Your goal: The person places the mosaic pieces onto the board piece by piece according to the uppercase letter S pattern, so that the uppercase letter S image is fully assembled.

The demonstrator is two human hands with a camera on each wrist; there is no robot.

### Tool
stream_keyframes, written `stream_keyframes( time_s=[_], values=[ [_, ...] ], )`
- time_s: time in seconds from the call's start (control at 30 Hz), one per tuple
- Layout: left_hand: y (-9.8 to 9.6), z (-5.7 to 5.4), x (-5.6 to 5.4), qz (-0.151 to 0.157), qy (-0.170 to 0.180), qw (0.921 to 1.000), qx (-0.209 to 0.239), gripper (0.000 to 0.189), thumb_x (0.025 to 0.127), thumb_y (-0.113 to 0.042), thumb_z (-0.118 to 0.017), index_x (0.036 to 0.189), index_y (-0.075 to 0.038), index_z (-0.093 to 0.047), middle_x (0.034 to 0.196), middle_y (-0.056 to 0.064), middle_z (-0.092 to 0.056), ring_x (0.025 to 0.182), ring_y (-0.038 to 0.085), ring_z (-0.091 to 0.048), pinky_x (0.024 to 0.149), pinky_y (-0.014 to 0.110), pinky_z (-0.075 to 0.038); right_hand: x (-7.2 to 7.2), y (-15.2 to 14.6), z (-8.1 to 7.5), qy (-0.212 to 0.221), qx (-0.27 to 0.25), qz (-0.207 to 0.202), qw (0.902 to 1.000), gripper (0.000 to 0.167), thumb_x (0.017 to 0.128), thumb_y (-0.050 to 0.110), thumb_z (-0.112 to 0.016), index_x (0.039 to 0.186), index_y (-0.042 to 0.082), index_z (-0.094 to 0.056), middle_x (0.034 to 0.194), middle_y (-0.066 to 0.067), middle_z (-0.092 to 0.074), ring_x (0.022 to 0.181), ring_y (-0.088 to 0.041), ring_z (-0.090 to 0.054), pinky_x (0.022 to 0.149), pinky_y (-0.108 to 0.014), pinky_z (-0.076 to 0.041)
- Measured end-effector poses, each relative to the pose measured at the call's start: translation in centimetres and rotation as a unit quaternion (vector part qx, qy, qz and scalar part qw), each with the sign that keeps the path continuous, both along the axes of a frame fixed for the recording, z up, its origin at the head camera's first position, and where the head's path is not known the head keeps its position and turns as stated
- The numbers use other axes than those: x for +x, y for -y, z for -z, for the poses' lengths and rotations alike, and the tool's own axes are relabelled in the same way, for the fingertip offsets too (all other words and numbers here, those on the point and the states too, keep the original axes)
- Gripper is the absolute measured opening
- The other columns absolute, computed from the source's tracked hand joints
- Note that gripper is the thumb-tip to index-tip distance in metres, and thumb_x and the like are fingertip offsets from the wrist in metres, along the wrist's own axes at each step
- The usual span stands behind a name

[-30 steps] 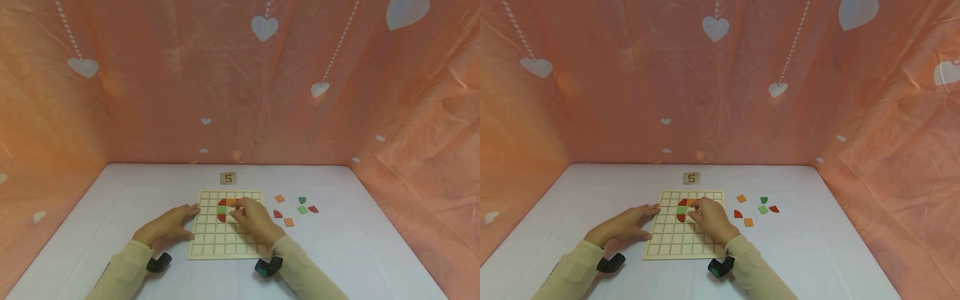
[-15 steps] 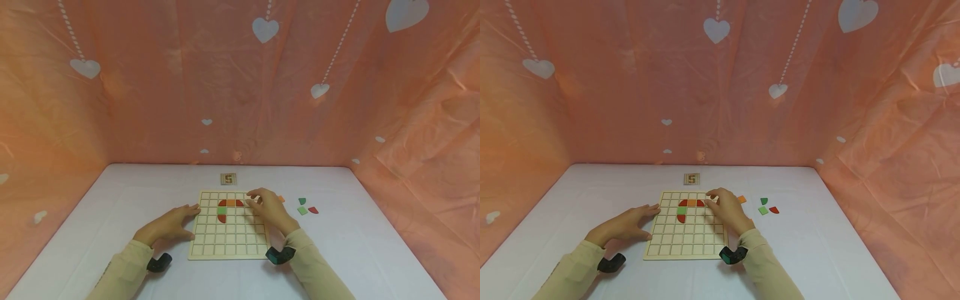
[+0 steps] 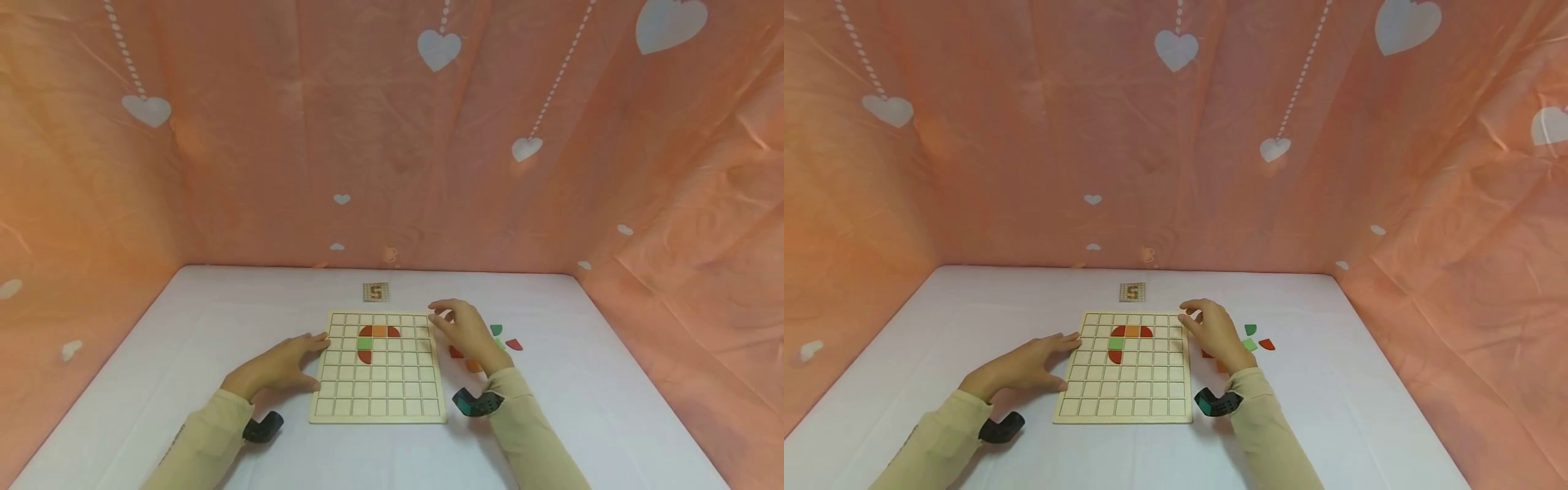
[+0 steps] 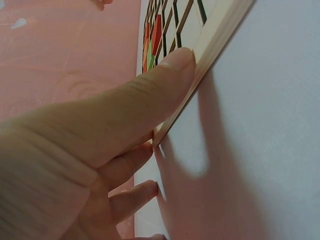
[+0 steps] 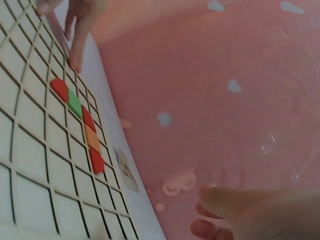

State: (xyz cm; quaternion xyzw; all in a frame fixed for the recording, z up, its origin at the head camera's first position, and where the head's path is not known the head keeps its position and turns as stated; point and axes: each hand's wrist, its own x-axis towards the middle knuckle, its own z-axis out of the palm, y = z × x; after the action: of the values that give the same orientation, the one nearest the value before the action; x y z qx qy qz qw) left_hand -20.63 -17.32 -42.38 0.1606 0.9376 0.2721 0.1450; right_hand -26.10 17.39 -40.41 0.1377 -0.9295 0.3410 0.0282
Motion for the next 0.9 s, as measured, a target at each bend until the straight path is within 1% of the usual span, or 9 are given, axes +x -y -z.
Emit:
stream_keyframes(
  time_s=[0.17, 0.4, 0.57, 0.67, 0.8, 0.9],
  values=[
    [-0.1, -0.2, 0.1, 0.001, 0.001, 1.0000, -0.003, 0.082, 0.075, -0.021, -0.088, 0.146, -0.005, -0.052, 0.162, 0.014, -0.039, 0.151, 0.049, -0.028, 0.123, 0.065, -0.025, -0.4, -1.5, -0.2, 0.004, -0.004, -0.004, 1.0000, 0.031, 0.098, 0.016, -0.065, 0.126, 0.002, -0.068, 0.115, -0.016, -0.071, 0.096, -0.026, -0.066, 0.078, -0.033, -0.056],
    [-0.3, -0.6, 0.3, 0.000, 0.011, 0.9999, 0.004, 0.082, 0.076, -0.019, -0.088, 0.148, -0.004, -0.051, 0.163, 0.016, -0.037, 0.151, 0.049, -0.027, 0.123, 0.064, -0.025, -1.1, -3.4, 0.1, 0.015, -0.020, -0.004, 0.9997, 0.032, 0.097, 0.009, -0.063, 0.126, -0.004, -0.066, 0.119, -0.024, -0.069, 0.097, -0.032, -0.068, 0.078, -0.036, -0.059],
    [-0.2, -0.6, 0.3, 0.007, 0.009, 0.9999, 0.007, 0.083, 0.075, -0.019, -0.088, 0.147, -0.003, -0.051, 0.163, 0.016, -0.037, 0.151, 0.049, -0.026, 0.123, 0.065, -0.025, -1.5, -4.4, 0.8, 0.043, -0.010, 0.017, 0.9989, 0.031, 0.097, 0.006, -0.063, 0.127, -0.002, -0.066, 0.125, -0.025, -0.067, 0.103, -0.033, -0.065, 0.085, -0.040, -0.059],
    [-0.2, -0.5, 0.3, 0.003, 0.011, 0.9999, 0.013, 0.082, 0.076, -0.018, -0.087, 0.148, -0.003, -0.050, 0.163, 0.015, -0.037, 0.151, 0.048, -0.026, 0.123, 0.064, -0.025, -1.7, -4.7, 1.3, 0.069, -0.002, 0.037, 0.9969, 0.031, 0.098, 0.006, -0.061, 0.128, 0.001, -0.067, 0.128, -0.022, -0.066, 0.106, -0.031, -0.064, 0.090, -0.043, -0.057],
    [-0.1, -0.3, 0.2, 0.000, 0.016, 0.9997, 0.016, 0.083, 0.076, -0.017, -0.087, 0.148, -0.004, -0.049, 0.164, 0.015, -0.036, 0.152, 0.048, -0.025, 0.124, 0.064, -0.023, -1.7, -4.9, 2.1, 0.094, 0.008, 0.049, 0.9943, 0.033, 0.096, 0.001, -0.057, 0.127, 0.004, -0.069, 0.127, -0.021, -0.067, 0.106, -0.030, -0.060, 0.095, -0.046, -0.054],
    [-0.1, -0.3, 0.2, 0.006, 0.012, 0.9998, 0.016, 0.083, 0.075, -0.017, -0.087, 0.148, -0.004, -0.050, 0.163, 0.017, -0.036, 0.151, 0.050, -0.026, 0.123, 0.065, -0.024, -1.6, -5.0, 2.5, 0.101, 0.014, 0.053, 0.9934, 0.033, 0.094, 0.000, -0.058, 0.125, 0.004, -0.070, 0.126, -0.020, -0.067, 0.108, -0.031, -0.059, 0.100, -0.050, -0.052]
  ],
)
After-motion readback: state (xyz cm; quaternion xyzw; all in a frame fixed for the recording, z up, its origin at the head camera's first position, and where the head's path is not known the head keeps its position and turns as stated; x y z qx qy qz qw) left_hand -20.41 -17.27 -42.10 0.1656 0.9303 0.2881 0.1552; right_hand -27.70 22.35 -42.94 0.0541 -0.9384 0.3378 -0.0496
